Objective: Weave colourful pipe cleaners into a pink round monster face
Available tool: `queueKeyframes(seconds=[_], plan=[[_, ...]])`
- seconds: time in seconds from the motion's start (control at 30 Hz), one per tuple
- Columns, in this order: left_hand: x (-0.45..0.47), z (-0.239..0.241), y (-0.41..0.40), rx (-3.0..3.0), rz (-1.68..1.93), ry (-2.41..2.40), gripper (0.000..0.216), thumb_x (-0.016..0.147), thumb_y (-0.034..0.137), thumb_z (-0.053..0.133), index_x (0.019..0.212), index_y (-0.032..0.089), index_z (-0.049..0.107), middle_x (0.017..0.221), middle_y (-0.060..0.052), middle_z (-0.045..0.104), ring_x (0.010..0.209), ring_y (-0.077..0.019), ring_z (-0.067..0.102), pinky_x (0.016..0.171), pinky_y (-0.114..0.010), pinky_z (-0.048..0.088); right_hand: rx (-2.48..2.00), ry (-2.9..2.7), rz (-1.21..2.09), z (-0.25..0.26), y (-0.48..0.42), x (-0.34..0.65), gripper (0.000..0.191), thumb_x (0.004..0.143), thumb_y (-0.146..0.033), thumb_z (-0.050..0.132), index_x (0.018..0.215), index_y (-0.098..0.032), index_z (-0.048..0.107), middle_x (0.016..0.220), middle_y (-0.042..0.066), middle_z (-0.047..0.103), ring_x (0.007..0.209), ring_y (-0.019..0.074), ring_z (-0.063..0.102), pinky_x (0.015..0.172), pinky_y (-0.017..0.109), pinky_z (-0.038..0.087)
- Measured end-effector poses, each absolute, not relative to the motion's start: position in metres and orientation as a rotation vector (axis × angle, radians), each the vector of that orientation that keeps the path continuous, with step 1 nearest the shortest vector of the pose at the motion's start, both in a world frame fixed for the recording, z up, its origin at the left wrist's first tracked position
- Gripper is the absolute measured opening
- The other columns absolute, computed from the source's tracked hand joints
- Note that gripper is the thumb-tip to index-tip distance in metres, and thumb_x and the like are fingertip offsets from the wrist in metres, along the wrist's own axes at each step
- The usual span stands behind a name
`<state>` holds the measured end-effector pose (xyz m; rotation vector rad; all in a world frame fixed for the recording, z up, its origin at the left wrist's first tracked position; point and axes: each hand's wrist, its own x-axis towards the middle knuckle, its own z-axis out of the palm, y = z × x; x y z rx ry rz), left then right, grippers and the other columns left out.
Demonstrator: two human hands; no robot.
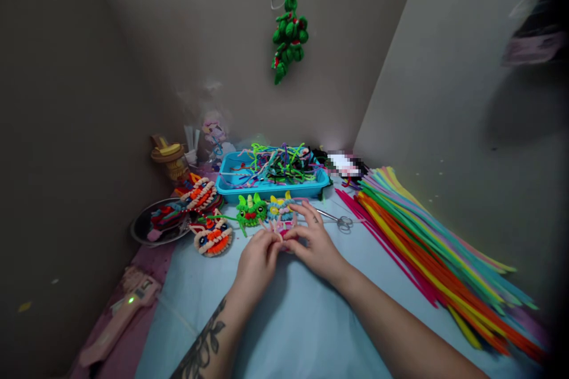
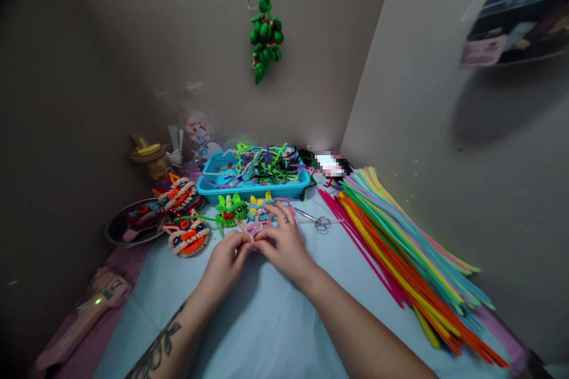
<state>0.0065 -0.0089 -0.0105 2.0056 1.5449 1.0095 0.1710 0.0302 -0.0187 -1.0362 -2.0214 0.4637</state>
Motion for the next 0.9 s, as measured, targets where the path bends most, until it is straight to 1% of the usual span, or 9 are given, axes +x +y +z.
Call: queueKeyframes(seconds=[0.1,0.2,0.4,0.57,0.67,0.73,0.83,0.9], plan=[[0.004,-0.011,-0.007,2.038,1.007,1.493,0.017,0.085,0.016,0.046,0.085,0.019,0.062,0.085,-0.005,0.062,0.083,-0.0188,0.057,0.074,-0.029,0.045,-1.073,-2.013,0.453,-0.020,0.031,0.172,0.008,0.076,-0.023,0.065,0.073,-0.027,0.072,0.136,0.003,0.046,0.136,0.0299,0.023,0.108,0.054,0.024],[0.003,-0.013,-0.006,2.020,1.022,1.495,0.014,0.084,0.016,0.049,0.085,0.019,0.063,0.085,-0.005,0.065,0.083,-0.0186,0.058,0.075,-0.029,0.045,-1.085,-2.019,0.456,-0.019,0.031,0.171,0.009,0.075,-0.021,0.065,0.072,-0.026,0.071,0.136,0.003,0.046,0.136,0.0296,0.023,0.108,0.053,0.025],[0.002,-0.014,-0.005,1.958,1.051,1.548,0.011,0.082,0.016,0.051,0.081,0.019,0.062,0.079,-0.003,0.066,0.074,-0.0169,0.057,0.069,-0.028,0.044,-1.033,-2.060,0.526,-0.015,0.029,0.169,0.010,0.077,-0.019,0.062,0.074,-0.024,0.070,0.135,0.004,0.046,0.135,0.0287,0.026,0.109,0.054,0.023],[0.001,-0.012,-0.004,1.942,1.123,1.582,0.007,0.080,0.018,0.054,0.076,0.018,0.061,0.074,-0.001,0.060,0.070,-0.0162,0.054,0.065,-0.027,0.043,-0.985,-2.096,0.624,-0.006,0.027,0.170,0.010,0.077,-0.017,0.062,0.073,-0.022,0.069,0.137,0.006,0.045,0.136,0.0292,0.024,0.109,0.054,0.023],[0.001,-0.012,-0.004,1.902,1.168,1.592,0.006,0.079,0.020,0.056,0.074,0.018,0.060,0.074,-0.001,0.059,0.068,-0.0156,0.053,0.062,-0.026,0.043,-0.937,-2.104,0.687,-0.004,0.028,0.172,0.009,0.077,-0.017,0.062,0.072,-0.022,0.068,0.139,0.005,0.043,0.136,0.0289,0.026,0.109,0.053,0.024],[0.002,-0.013,-0.005,1.885,1.196,1.594,0.005,0.080,0.021,0.056,0.078,0.018,0.060,0.076,-0.001,0.060,0.068,-0.0155,0.055,0.062,-0.026,0.043,-0.943,-2.069,0.692,-0.006,0.029,0.173,0.010,0.077,-0.018,0.062,0.071,-0.023,0.068,0.138,0.004,0.044,0.135,0.0281,0.029,0.109,0.051,0.024],[0.004,-0.013,-0.008,1.853,1.264,1.626,0.008,0.083,0.024,0.054,0.087,0.019,0.060,0.082,-0.002,0.064,0.071,-0.0156,0.059,0.063,-0.026,0.045,-1.021,-1.961,0.656,-0.010,0.032,0.173,0.010,0.078,-0.019,0.060,0.072,-0.023,0.068,0.132,0.005,0.048,0.130,0.0260,0.036,0.108,0.048,0.026],[0.004,-0.013,-0.009,1.801,1.301,1.651,0.010,0.085,0.026,0.054,0.090,0.019,0.058,0.083,-0.003,0.066,0.072,-0.0157,0.061,0.064,-0.026,0.046,-1.057,-1.908,0.633,-0.013,0.033,0.173,0.009,0.078,-0.020,0.060,0.073,-0.023,0.067,0.129,0.006,0.049,0.128,0.0253,0.038,0.108,0.047,0.027]])
